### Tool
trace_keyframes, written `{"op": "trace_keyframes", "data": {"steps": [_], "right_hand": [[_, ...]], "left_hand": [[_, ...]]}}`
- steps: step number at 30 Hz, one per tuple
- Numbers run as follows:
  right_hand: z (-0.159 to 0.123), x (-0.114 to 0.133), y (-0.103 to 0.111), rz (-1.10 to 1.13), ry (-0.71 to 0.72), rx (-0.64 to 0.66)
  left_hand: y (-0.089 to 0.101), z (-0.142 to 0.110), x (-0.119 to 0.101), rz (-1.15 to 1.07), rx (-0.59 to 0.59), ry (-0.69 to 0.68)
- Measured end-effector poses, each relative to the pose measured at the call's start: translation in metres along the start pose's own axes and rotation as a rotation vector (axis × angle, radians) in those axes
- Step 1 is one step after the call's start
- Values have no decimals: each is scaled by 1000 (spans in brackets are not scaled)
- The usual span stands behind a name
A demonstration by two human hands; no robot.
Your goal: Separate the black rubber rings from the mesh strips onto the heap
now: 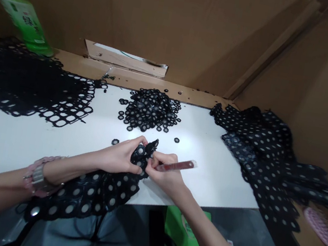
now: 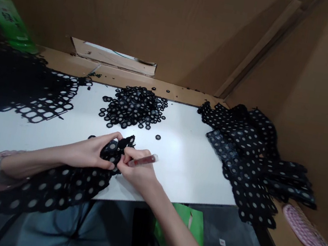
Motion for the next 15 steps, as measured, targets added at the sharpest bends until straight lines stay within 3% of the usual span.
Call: {"op": "trace_keyframes", "data": {"steps": [6, 10, 15], "right_hand": [[0, 1, 0, -1, 5, -9], [2, -8, 2, 134, -141, -10], [-2, -15, 7, 216, -266, -13]], "left_hand": [[-1, 1, 6, -96, 36, 4], [11, 6, 4, 128, 44, -54], [30, 20, 7, 377, -81, -72]]}}
Point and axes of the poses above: each hand's wrist, its own z-axis towards the middle knuckle, its own y-axis out of the back of the hand, x = y × z, the point moved 7 cm from there along z, towards the middle knuckle, and after that the axes turned 10 degrees about -x, right-handed, at the moved point
